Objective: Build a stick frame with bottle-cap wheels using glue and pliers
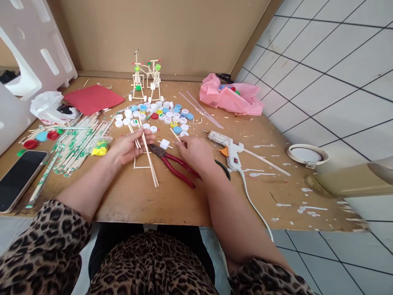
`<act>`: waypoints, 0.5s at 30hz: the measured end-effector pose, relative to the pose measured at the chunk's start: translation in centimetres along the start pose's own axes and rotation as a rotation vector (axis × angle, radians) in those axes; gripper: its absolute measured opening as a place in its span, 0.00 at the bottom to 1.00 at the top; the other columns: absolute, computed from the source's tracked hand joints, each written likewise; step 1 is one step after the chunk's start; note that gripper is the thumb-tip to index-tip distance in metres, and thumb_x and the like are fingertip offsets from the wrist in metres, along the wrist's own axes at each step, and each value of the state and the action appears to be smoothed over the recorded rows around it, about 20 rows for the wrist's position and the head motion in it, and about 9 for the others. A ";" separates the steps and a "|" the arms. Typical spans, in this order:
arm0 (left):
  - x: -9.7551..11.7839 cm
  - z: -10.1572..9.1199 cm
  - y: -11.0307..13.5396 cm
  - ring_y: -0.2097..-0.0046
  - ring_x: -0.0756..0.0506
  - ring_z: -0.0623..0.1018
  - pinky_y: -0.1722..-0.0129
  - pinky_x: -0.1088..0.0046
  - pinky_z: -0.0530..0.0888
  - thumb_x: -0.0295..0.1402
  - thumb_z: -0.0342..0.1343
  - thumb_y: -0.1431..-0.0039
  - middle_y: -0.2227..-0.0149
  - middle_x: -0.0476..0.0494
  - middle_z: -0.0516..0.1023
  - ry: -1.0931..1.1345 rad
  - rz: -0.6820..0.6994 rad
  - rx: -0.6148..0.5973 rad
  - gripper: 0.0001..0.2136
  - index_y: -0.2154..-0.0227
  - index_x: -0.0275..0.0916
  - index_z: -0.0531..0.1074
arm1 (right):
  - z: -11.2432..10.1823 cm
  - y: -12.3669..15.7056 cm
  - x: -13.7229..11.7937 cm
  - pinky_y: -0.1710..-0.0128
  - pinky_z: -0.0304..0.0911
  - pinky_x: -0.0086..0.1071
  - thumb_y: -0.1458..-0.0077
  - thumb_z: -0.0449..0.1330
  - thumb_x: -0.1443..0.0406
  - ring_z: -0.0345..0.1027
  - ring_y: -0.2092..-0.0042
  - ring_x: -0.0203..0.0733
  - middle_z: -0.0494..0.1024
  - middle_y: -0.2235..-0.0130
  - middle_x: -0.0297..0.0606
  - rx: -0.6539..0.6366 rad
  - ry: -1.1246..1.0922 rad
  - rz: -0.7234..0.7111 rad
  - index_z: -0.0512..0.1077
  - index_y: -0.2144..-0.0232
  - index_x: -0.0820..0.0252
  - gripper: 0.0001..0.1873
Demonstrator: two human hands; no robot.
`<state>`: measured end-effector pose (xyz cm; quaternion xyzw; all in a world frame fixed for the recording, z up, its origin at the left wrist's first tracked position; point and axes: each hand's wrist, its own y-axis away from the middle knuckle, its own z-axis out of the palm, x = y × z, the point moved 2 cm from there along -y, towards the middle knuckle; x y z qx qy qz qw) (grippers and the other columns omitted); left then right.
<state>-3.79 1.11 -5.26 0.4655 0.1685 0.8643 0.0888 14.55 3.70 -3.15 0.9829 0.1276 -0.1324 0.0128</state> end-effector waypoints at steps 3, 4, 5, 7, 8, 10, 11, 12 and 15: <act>0.0 0.0 0.0 0.71 0.50 0.79 0.70 0.76 0.73 0.30 0.45 0.35 0.75 0.44 0.79 0.006 -0.015 -0.039 0.15 0.74 0.34 0.73 | 0.0 -0.1 0.0 0.64 0.60 0.34 0.39 0.48 0.61 0.72 0.55 0.50 0.79 0.58 0.50 -0.114 0.171 0.056 0.76 0.59 0.60 0.18; 0.0 0.0 0.0 0.71 0.50 0.80 0.70 0.76 0.74 0.29 0.45 0.34 0.75 0.44 0.80 0.007 -0.022 -0.052 0.16 0.75 0.34 0.72 | 0.1 -0.1 -0.1 0.63 0.61 0.34 0.39 0.48 0.61 0.72 0.54 0.51 0.78 0.57 0.51 -0.135 0.194 0.060 0.75 0.58 0.60 0.18; -0.1 0.0 0.0 0.71 0.50 0.80 0.70 0.76 0.74 0.29 0.44 0.34 0.75 0.44 0.80 0.008 -0.029 -0.062 0.16 0.75 0.34 0.72 | 0.2 -0.1 -0.2 0.62 0.61 0.35 0.39 0.48 0.61 0.71 0.53 0.52 0.78 0.56 0.51 -0.149 0.209 0.062 0.75 0.56 0.60 0.18; -0.1 0.0 0.0 0.72 0.50 0.80 0.70 0.76 0.74 0.29 0.44 0.34 0.75 0.44 0.80 0.011 -0.042 -0.077 0.16 0.75 0.34 0.72 | 0.3 0.0 -0.3 0.61 0.63 0.36 0.39 0.48 0.62 0.71 0.52 0.54 0.78 0.55 0.52 -0.161 0.226 0.068 0.74 0.55 0.61 0.18; -0.1 0.0 0.0 0.72 0.50 0.80 0.70 0.76 0.74 0.29 0.43 0.34 0.75 0.44 0.80 0.012 -0.047 -0.085 0.16 0.74 0.34 0.72 | 0.4 0.0 -0.4 0.61 0.63 0.36 0.39 0.48 0.62 0.71 0.51 0.54 0.78 0.54 0.52 -0.164 0.229 0.070 0.74 0.55 0.61 0.18; -0.3 0.0 0.0 0.73 0.50 0.79 0.69 0.75 0.74 0.29 0.43 0.34 0.75 0.44 0.80 0.014 -0.053 -0.100 0.16 0.74 0.33 0.73 | 0.4 0.0 -0.3 0.61 0.63 0.37 0.40 0.48 0.64 0.71 0.51 0.53 0.78 0.55 0.52 -0.162 0.230 0.069 0.73 0.54 0.60 0.17; -0.3 0.0 0.0 0.72 0.50 0.79 0.69 0.75 0.74 0.29 0.43 0.34 0.74 0.43 0.80 0.013 -0.053 -0.109 0.16 0.74 0.33 0.73 | 0.5 0.0 -0.3 0.61 0.64 0.37 0.41 0.49 0.65 0.71 0.52 0.53 0.78 0.55 0.52 -0.159 0.226 0.067 0.73 0.54 0.60 0.17; -0.4 0.0 0.0 0.72 0.50 0.80 0.69 0.75 0.74 0.29 0.44 0.34 0.74 0.43 0.80 0.012 -0.052 -0.117 0.16 0.73 0.34 0.73 | 0.6 -0.1 -0.2 0.61 0.64 0.37 0.41 0.50 0.65 0.71 0.52 0.53 0.78 0.55 0.52 -0.156 0.220 0.063 0.73 0.54 0.60 0.17; -0.7 -0.1 -0.1 0.69 0.49 0.81 0.68 0.75 0.75 0.29 0.44 0.34 0.73 0.43 0.81 0.009 -0.047 -0.140 0.15 0.72 0.34 0.73 | 0.8 -0.3 0.1 0.63 0.64 0.37 0.43 0.52 0.66 0.72 0.54 0.54 0.78 0.56 0.53 -0.126 0.190 0.056 0.74 0.56 0.61 0.15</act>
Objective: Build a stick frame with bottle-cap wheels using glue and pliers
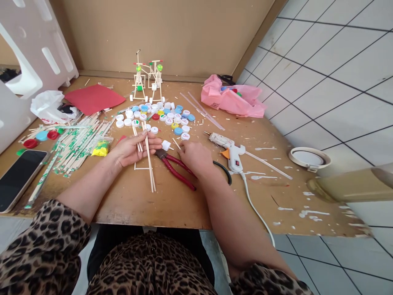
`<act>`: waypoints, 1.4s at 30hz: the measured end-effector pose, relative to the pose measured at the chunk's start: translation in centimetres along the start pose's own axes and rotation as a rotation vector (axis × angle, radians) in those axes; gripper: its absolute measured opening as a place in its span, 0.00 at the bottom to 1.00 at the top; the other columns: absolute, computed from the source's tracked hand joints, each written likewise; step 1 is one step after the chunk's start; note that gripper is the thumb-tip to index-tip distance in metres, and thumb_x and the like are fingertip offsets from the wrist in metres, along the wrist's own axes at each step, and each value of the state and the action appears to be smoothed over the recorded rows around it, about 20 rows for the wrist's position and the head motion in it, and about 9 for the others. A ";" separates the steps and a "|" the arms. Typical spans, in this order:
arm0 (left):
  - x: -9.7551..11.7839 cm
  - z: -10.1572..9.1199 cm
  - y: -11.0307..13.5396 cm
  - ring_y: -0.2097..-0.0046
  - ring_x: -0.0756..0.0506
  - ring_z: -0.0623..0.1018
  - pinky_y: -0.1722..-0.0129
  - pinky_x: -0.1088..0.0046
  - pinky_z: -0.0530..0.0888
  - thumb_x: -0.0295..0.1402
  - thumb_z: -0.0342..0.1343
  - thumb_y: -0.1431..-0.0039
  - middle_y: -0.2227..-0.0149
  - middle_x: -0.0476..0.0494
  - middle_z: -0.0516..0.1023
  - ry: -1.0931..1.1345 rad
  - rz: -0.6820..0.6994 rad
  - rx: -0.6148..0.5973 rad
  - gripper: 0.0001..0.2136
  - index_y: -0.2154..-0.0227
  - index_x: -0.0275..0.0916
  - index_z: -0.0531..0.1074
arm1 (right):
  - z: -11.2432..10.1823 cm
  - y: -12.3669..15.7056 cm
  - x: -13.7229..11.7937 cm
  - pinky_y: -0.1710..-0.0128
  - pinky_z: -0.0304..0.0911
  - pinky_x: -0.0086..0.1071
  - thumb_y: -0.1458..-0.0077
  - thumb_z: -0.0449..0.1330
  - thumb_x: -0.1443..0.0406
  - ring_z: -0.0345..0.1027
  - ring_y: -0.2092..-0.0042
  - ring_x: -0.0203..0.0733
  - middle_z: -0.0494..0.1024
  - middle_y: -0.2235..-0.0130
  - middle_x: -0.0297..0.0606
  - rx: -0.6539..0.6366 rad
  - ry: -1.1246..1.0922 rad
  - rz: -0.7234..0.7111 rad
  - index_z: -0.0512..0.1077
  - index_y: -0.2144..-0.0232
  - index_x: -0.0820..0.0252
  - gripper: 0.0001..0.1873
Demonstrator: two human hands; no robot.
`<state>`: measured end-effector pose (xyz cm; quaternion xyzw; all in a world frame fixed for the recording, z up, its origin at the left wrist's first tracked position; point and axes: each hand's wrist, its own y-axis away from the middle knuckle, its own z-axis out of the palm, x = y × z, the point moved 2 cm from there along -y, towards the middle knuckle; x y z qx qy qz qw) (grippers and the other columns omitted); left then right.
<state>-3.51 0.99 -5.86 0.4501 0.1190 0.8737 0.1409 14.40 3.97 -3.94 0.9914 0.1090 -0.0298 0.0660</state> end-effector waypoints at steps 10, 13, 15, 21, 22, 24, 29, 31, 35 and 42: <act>-0.3 0.4 0.1 0.52 0.43 0.79 0.50 0.64 0.72 0.35 0.56 0.41 0.59 0.40 0.82 -0.054 0.159 -0.125 0.09 0.72 0.36 0.75 | 0.8 1.4 -1.5 0.69 0.60 0.31 0.45 0.55 0.60 0.62 0.73 0.35 0.74 0.70 0.36 0.300 -0.865 -0.406 0.73 0.66 0.61 0.12; -0.9 1.1 0.4 0.50 0.39 0.77 0.48 0.60 0.70 0.39 0.62 0.48 0.55 0.37 0.81 -0.065 0.190 -0.188 0.10 0.74 0.35 0.75 | 2.0 1.8 -3.1 0.72 0.58 0.29 0.49 0.58 0.57 0.58 0.75 0.32 0.72 0.73 0.33 0.091 -1.079 -0.439 0.72 0.68 0.61 0.12; -1.4 1.4 0.5 0.50 0.38 0.77 0.48 0.60 0.71 0.40 0.64 0.51 0.53 0.36 0.80 -0.078 0.185 -0.216 0.12 0.75 0.35 0.74 | 2.6 1.8 -3.8 0.71 0.58 0.29 0.52 0.60 0.56 0.59 0.74 0.32 0.71 0.73 0.32 -0.036 -1.192 -0.415 0.72 0.71 0.61 0.13; -2.2 1.9 0.7 0.56 0.39 0.79 0.57 0.64 0.74 0.47 0.66 0.57 0.53 0.34 0.80 -0.145 0.125 -0.237 0.18 0.78 0.34 0.72 | 3.1 2.0 -4.7 0.63 0.61 0.31 0.56 0.62 0.57 0.64 0.68 0.35 0.71 0.73 0.31 -0.193 -1.360 -0.407 0.72 0.74 0.61 0.12; -2.1 2.0 0.8 0.56 0.39 0.80 0.59 0.66 0.75 0.47 0.66 0.58 0.54 0.34 0.80 -0.159 0.121 -0.231 0.19 0.79 0.35 0.71 | 3.0 2.1 -4.7 0.63 0.61 0.31 0.55 0.61 0.59 0.63 0.68 0.35 0.71 0.73 0.31 -0.190 -1.361 -0.409 0.72 0.74 0.61 0.10; -2.0 2.2 1.1 0.58 0.39 0.80 0.64 0.69 0.75 0.47 0.66 0.58 0.54 0.34 0.80 -0.189 0.123 -0.210 0.19 0.79 0.35 0.69 | 3.0 2.3 -4.8 0.64 0.60 0.31 0.54 0.58 0.62 0.62 0.69 0.34 0.69 0.74 0.31 -0.184 -1.348 -0.413 0.71 0.76 0.61 0.07; -2.2 2.6 1.4 0.58 0.40 0.80 0.65 0.71 0.74 0.48 0.64 0.56 0.56 0.35 0.80 -0.230 0.161 -0.190 0.20 0.79 0.36 0.67 | 3.2 2.4 -4.8 0.66 0.58 0.30 0.53 0.58 0.60 0.58 0.71 0.34 0.65 0.77 0.29 -0.213 -1.363 -0.389 0.66 0.81 0.61 0.11; -2.3 2.7 1.4 0.57 0.41 0.79 0.64 0.71 0.74 0.49 0.64 0.56 0.57 0.35 0.81 -0.227 0.170 -0.200 0.20 0.80 0.36 0.66 | 3.4 2.3 -4.9 0.64 0.58 0.32 0.55 0.60 0.57 0.59 0.69 0.35 0.66 0.77 0.30 -0.224 -1.395 -0.393 0.67 0.80 0.61 0.14; -2.3 2.8 1.5 0.57 0.41 0.79 0.63 0.72 0.74 0.51 0.64 0.58 0.60 0.38 0.81 -0.233 0.170 -0.217 0.21 0.80 0.37 0.66 | 3.6 2.2 -5.0 0.64 0.57 0.32 0.61 0.64 0.51 0.58 0.69 0.34 0.65 0.76 0.30 -0.263 -1.454 -0.405 0.66 0.81 0.62 0.20; -1.9 2.5 1.5 0.68 0.45 0.79 0.75 0.76 0.69 0.54 0.66 0.63 0.66 0.39 0.81 -0.283 0.143 -0.189 0.23 0.78 0.36 0.72 | 3.0 2.6 -4.9 0.74 0.48 0.28 0.60 0.65 0.50 0.51 0.75 0.30 0.57 0.81 0.25 -0.317 -1.531 -0.353 0.62 0.82 0.59 0.22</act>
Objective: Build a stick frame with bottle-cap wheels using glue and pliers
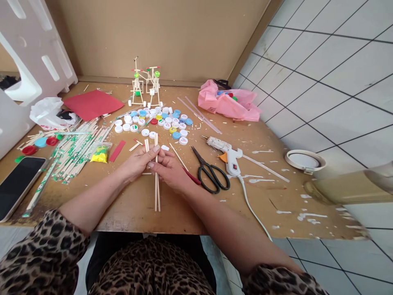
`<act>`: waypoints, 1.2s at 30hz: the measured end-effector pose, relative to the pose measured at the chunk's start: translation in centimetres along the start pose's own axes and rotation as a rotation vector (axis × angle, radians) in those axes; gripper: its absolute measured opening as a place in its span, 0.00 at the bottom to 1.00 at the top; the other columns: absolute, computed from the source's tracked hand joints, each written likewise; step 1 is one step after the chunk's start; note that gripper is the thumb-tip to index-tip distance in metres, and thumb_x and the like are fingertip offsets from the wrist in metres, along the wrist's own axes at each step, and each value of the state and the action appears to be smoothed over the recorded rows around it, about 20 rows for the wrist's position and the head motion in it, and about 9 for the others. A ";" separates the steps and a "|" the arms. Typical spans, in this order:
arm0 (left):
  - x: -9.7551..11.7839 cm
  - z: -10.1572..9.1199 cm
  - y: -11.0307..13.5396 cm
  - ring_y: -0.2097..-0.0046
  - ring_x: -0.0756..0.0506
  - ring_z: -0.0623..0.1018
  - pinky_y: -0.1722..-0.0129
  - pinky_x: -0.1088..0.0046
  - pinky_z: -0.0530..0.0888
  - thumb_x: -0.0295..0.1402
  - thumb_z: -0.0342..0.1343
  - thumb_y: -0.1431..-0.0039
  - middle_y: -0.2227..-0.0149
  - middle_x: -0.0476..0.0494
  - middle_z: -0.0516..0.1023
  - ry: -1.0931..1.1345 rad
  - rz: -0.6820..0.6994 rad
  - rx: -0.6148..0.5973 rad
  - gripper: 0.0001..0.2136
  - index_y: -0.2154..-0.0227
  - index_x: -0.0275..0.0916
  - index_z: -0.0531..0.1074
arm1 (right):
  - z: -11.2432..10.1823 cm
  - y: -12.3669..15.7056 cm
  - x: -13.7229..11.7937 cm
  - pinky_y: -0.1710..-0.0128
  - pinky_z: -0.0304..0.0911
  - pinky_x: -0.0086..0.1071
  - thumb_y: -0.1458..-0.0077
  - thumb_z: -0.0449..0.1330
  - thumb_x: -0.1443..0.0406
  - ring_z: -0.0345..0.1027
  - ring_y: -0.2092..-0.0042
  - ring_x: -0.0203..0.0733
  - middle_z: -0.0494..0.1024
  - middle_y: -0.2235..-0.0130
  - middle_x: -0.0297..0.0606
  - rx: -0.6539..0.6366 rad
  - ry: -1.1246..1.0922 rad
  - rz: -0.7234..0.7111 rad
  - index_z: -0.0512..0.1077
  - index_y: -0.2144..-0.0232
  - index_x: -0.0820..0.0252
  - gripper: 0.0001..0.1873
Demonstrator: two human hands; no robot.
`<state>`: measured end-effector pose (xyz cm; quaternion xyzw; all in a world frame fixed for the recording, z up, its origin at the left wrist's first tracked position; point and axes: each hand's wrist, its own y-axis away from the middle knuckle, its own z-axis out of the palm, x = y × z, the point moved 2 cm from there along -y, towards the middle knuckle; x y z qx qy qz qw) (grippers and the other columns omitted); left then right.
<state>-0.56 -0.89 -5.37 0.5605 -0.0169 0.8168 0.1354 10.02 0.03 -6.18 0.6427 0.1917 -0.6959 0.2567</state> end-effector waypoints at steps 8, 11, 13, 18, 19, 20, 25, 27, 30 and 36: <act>0.4 -1.0 -0.5 0.74 0.50 0.74 0.70 0.74 0.69 0.40 0.72 0.68 0.76 0.44 0.80 0.071 0.058 0.147 0.15 0.77 0.35 0.80 | -1.1 0.0 -0.5 0.80 0.41 0.27 0.61 0.64 0.49 0.45 0.80 0.28 0.58 0.82 0.23 0.076 -0.021 0.026 0.65 0.79 0.58 0.20; 0.7 -1.2 -0.4 0.72 0.47 0.76 0.71 0.73 0.69 0.38 0.72 0.66 0.76 0.43 0.80 0.045 0.017 0.199 0.13 0.78 0.35 0.80 | -1.3 -0.2 -0.1 0.78 0.44 0.27 0.59 0.63 0.50 0.47 0.78 0.29 0.59 0.81 0.25 0.049 0.085 0.024 0.67 0.78 0.59 0.18; 0.8 -1.3 -0.4 0.73 0.48 0.75 0.73 0.74 0.68 0.36 0.72 0.65 0.76 0.43 0.80 0.026 0.005 0.220 0.12 0.77 0.35 0.80 | -1.4 -0.3 0.1 0.77 0.46 0.27 0.57 0.62 0.52 0.49 0.77 0.30 0.60 0.81 0.26 0.029 0.137 0.019 0.67 0.78 0.59 0.17; 0.9 -1.7 -0.4 0.79 0.54 0.68 0.79 0.78 0.62 0.33 0.72 0.65 0.82 0.47 0.76 -0.007 -0.022 0.222 0.11 0.78 0.33 0.80 | -1.5 -0.5 0.2 0.70 0.50 0.28 0.53 0.59 0.57 0.53 0.72 0.32 0.61 0.77 0.27 -0.025 0.250 -0.021 0.70 0.75 0.61 0.12; 0.9 -1.8 -0.4 0.79 0.54 0.67 0.79 0.78 0.62 0.32 0.72 0.66 0.83 0.48 0.75 -0.001 -0.031 0.222 0.10 0.78 0.33 0.80 | -1.4 -0.5 0.1 0.69 0.51 0.28 0.53 0.58 0.58 0.53 0.71 0.32 0.62 0.77 0.27 -0.039 0.270 -0.025 0.70 0.75 0.61 0.11; 0.9 -1.8 -0.4 0.80 0.54 0.67 0.79 0.79 0.62 0.32 0.72 0.66 0.83 0.48 0.75 0.007 -0.039 0.224 0.10 0.79 0.33 0.80 | -1.4 -0.5 0.0 0.68 0.51 0.29 0.52 0.58 0.58 0.53 0.71 0.32 0.61 0.76 0.27 -0.054 0.285 -0.027 0.71 0.74 0.61 0.11; 1.0 -1.9 -0.6 0.80 0.54 0.69 0.79 0.79 0.64 0.30 0.72 0.64 0.82 0.47 0.76 0.018 -0.049 0.230 0.08 0.80 0.34 0.79 | -1.2 0.0 -0.6 0.70 0.49 0.28 0.50 0.57 0.56 0.50 0.72 0.32 0.57 0.78 0.26 -0.104 0.323 -0.018 0.65 0.77 0.60 0.14; 1.0 -1.9 -0.6 0.79 0.54 0.71 0.78 0.79 0.66 0.30 0.72 0.64 0.82 0.47 0.77 0.018 -0.047 0.221 0.08 0.79 0.34 0.79 | -1.2 0.2 -0.8 0.70 0.49 0.28 0.49 0.56 0.53 0.50 0.73 0.31 0.57 0.79 0.26 -0.130 0.332 -0.004 0.62 0.80 0.59 0.17; 0.9 -1.9 -0.6 0.77 0.52 0.73 0.76 0.77 0.69 0.31 0.72 0.65 0.80 0.45 0.78 0.034 -0.056 0.196 0.10 0.78 0.33 0.80 | -1.2 0.4 -1.0 0.72 0.49 0.28 0.49 0.56 0.50 0.50 0.74 0.31 0.59 0.79 0.26 -0.163 0.356 0.006 0.58 0.82 0.59 0.21; 1.1 -1.9 -0.3 0.77 0.52 0.74 0.76 0.77 0.69 0.30 0.73 0.67 0.79 0.45 0.78 0.054 -0.085 0.157 0.12 0.75 0.34 0.80 | -1.2 0.6 -1.1 0.75 0.47 0.28 0.45 0.52 0.55 0.49 0.77 0.30 0.58 0.81 0.26 -0.185 0.385 0.048 0.59 0.82 0.58 0.18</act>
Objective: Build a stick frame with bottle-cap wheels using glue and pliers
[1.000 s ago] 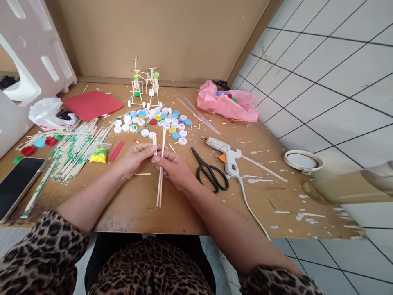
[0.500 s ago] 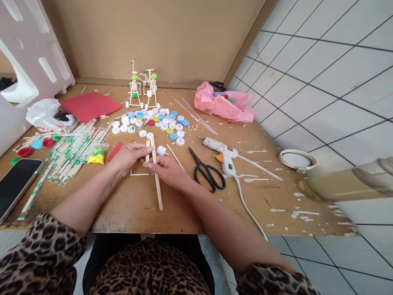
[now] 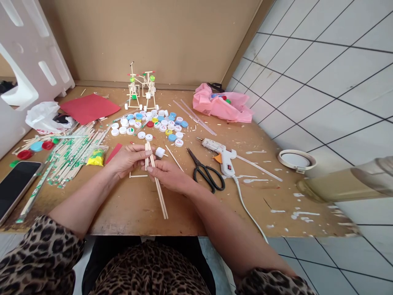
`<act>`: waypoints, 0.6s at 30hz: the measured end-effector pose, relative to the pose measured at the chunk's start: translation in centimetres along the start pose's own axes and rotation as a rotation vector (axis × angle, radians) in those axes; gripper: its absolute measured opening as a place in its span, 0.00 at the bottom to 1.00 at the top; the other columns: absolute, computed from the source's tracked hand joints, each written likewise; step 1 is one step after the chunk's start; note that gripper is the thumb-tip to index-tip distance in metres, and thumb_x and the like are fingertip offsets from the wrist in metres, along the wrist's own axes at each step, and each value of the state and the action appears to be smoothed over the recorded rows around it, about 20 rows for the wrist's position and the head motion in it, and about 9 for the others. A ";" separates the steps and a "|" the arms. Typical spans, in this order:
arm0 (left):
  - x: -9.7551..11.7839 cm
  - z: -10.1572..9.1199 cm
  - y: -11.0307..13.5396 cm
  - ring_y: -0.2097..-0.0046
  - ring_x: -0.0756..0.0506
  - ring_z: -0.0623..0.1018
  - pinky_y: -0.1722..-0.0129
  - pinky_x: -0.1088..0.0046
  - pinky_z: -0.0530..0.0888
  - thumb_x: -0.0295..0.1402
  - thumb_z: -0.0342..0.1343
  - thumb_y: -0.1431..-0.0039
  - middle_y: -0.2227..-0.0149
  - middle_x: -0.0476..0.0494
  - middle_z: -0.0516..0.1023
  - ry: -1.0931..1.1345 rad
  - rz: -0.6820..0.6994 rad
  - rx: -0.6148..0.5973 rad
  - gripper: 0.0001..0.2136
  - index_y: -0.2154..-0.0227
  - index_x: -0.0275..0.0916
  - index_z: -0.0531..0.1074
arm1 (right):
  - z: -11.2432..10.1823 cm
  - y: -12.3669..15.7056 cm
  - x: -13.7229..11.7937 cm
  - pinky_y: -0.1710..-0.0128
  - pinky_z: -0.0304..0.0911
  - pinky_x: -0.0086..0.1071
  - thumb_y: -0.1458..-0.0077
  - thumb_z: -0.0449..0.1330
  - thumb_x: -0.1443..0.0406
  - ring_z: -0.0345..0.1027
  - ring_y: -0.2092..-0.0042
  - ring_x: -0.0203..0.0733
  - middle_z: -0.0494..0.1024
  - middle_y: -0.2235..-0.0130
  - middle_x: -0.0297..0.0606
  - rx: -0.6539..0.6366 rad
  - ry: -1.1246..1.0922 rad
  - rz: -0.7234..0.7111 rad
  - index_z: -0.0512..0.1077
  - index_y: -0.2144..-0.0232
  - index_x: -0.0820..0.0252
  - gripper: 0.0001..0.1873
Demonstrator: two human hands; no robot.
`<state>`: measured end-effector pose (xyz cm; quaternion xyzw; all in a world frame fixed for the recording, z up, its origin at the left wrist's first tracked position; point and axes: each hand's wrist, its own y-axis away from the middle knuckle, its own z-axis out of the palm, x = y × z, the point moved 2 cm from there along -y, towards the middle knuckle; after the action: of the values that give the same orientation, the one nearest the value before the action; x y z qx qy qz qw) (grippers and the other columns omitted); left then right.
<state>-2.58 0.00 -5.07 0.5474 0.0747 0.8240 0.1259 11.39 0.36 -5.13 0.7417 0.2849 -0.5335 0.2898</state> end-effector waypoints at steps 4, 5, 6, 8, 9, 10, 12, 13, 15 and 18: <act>0.0 0.1 0.2 0.77 0.52 0.74 0.76 0.77 0.69 0.30 0.73 0.69 0.80 0.45 0.78 -0.021 0.016 0.018 0.11 0.78 0.34 0.80 | 0.2 0.2 -0.2 0.77 0.47 0.27 0.46 0.53 0.53 0.50 0.78 0.30 0.59 0.82 0.26 -0.003 -0.010 0.009 0.60 0.82 0.58 0.20; 0.0 0.1 0.2 0.77 0.52 0.74 0.75 0.77 0.69 0.29 0.73 0.68 0.79 0.45 0.79 -0.025 0.028 0.025 0.11 0.78 0.34 0.79 | 0.2 0.2 -0.3 0.77 0.47 0.27 0.46 0.54 0.53 0.51 0.78 0.30 0.59 0.82 0.26 -0.005 -0.019 0.005 0.60 0.82 0.58 0.20; 0.0 0.1 0.2 0.77 0.52 0.73 0.75 0.77 0.70 0.30 0.72 0.67 0.79 0.45 0.79 -0.024 0.045 0.034 0.10 0.78 0.34 0.79 | 0.2 0.2 -0.3 0.78 0.47 0.27 0.46 0.54 0.53 0.51 0.78 0.30 0.60 0.82 0.26 -0.007 -0.032 0.001 0.60 0.81 0.59 0.19; 0.2 -0.2 0.2 0.77 0.52 0.74 0.74 0.77 0.70 0.30 0.72 0.65 0.78 0.45 0.79 -0.003 0.080 0.054 0.10 0.77 0.34 0.79 | 0.2 0.3 -0.3 0.79 0.47 0.26 0.45 0.53 0.55 0.50 0.79 0.29 0.62 0.81 0.26 0.006 -0.075 -0.005 0.63 0.78 0.59 0.16; 0.3 -0.4 0.1 0.77 0.52 0.74 0.74 0.77 0.71 0.29 0.71 0.65 0.78 0.46 0.79 0.018 0.094 0.067 0.09 0.77 0.34 0.79 | 0.1 0.3 -0.2 0.79 0.48 0.26 0.44 0.52 0.56 0.50 0.80 0.29 0.63 0.80 0.26 0.026 -0.099 -0.008 0.65 0.74 0.59 0.14; 0.5 -0.6 0.0 0.77 0.52 0.74 0.74 0.78 0.71 0.29 0.71 0.63 0.79 0.46 0.79 0.043 0.102 0.080 0.09 0.77 0.34 0.79 | 0.0 0.2 -0.1 0.79 0.48 0.26 0.42 0.51 0.57 0.50 0.80 0.29 0.63 0.79 0.26 0.063 -0.118 -0.014 0.67 0.70 0.59 0.13; 0.7 -0.9 -0.2 0.78 0.53 0.74 0.76 0.80 0.71 0.26 0.69 0.60 0.80 0.48 0.78 0.109 0.098 0.108 0.06 0.76 0.33 0.78 | -0.3 0.2 0.2 0.79 0.53 0.26 0.41 0.49 0.59 0.52 0.80 0.29 0.65 0.77 0.27 0.187 -0.094 -0.065 0.69 0.60 0.59 0.13; 0.9 -1.0 -0.3 0.78 0.53 0.74 0.78 0.81 0.71 0.24 0.67 0.58 0.80 0.48 0.77 0.147 0.087 0.123 0.05 0.76 0.33 0.77 | -0.6 0.2 0.3 0.77 0.57 0.27 0.41 0.49 0.60 0.54 0.78 0.30 0.67 0.75 0.29 0.267 -0.035 -0.122 0.68 0.56 0.59 0.14; 0.9 -1.1 -0.5 0.79 0.53 0.74 0.79 0.82 0.72 0.20 0.63 0.54 0.80 0.48 0.77 0.219 0.051 0.157 0.03 0.77 0.32 0.76 | -0.9 0.2 0.4 0.70 0.64 0.30 0.42 0.51 0.64 0.62 0.72 0.34 0.71 0.69 0.34 0.416 0.173 -0.302 0.68 0.51 0.59 0.17; 0.7 -0.7 -0.4 0.80 0.53 0.75 0.79 0.83 0.73 0.16 0.58 0.51 0.81 0.47 0.76 0.292 -0.013 0.179 0.06 0.78 0.31 0.75 | -0.8 0.4 0.3 0.59 0.68 0.34 0.42 0.52 0.68 0.68 0.60 0.39 0.73 0.60 0.41 0.497 0.527 -0.625 0.69 0.50 0.56 0.18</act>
<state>-3.45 0.64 -4.83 0.4303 0.1688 0.8840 0.0699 12.28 0.67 -5.20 0.7774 0.4219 -0.4409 -0.1528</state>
